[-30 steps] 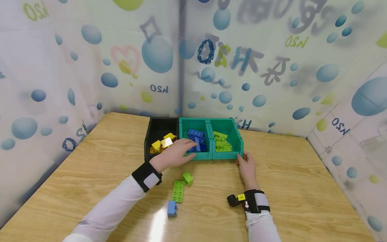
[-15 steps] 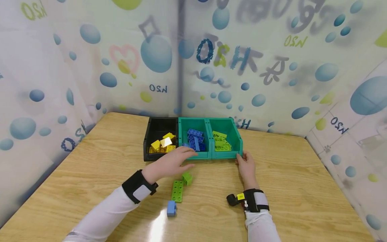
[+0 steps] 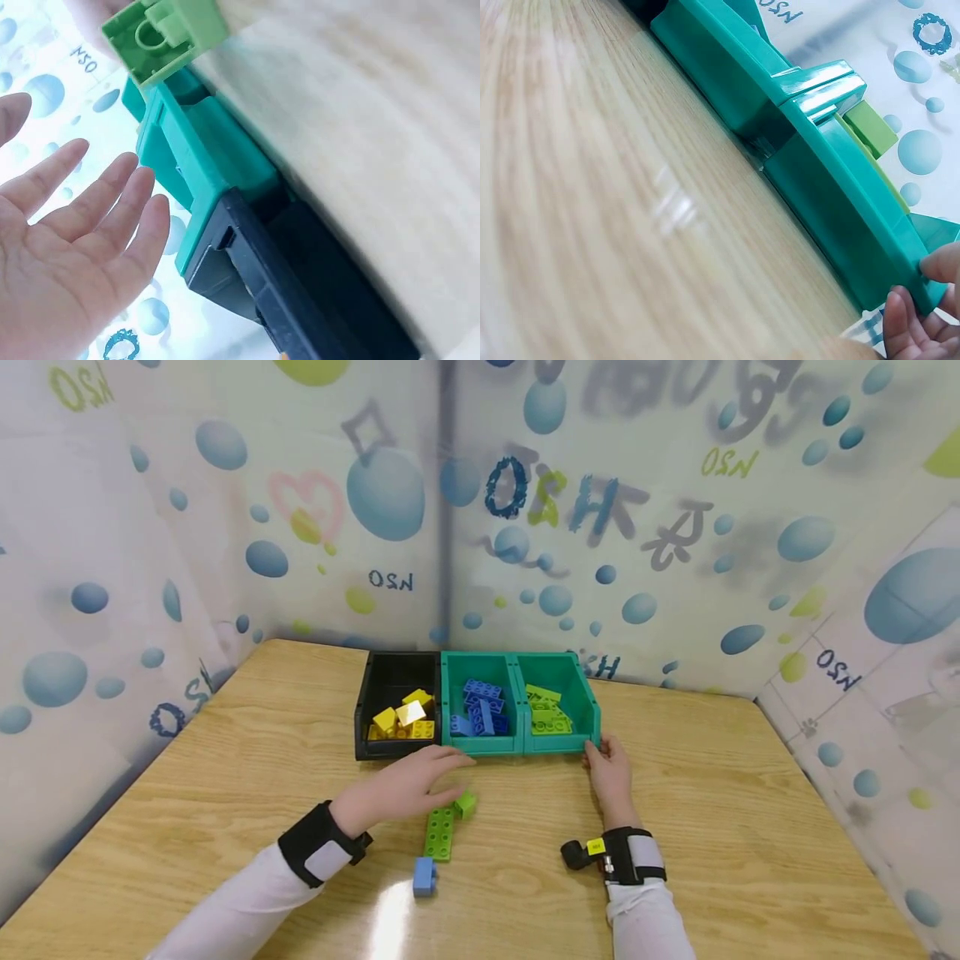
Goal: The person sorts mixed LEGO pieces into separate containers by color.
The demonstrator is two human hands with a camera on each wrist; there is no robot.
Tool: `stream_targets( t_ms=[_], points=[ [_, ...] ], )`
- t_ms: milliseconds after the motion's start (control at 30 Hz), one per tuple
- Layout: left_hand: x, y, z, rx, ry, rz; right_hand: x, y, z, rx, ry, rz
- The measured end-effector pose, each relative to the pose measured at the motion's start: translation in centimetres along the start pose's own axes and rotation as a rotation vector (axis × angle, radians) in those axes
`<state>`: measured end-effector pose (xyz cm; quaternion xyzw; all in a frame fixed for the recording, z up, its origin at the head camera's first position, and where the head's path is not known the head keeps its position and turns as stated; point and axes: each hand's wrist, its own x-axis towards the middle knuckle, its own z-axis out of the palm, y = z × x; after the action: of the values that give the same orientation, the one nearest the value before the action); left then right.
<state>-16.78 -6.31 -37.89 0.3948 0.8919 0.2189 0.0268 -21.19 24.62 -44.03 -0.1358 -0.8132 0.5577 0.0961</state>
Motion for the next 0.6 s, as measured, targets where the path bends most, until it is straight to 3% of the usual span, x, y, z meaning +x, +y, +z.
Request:
stream_targets(
  t_ms=[133, 600],
  points=[
    [-0.8, 0.2, 0.0, -0.011, -0.014, -0.004, 0.1, 0.1, -0.1, 0.003, 0.001, 0.000],
    [-2.9, 2.0, 1.4, 0.105, -0.093, 0.061, 0.0, 0.0, 0.0, 0.003, 0.004, 0.012]
  ],
)
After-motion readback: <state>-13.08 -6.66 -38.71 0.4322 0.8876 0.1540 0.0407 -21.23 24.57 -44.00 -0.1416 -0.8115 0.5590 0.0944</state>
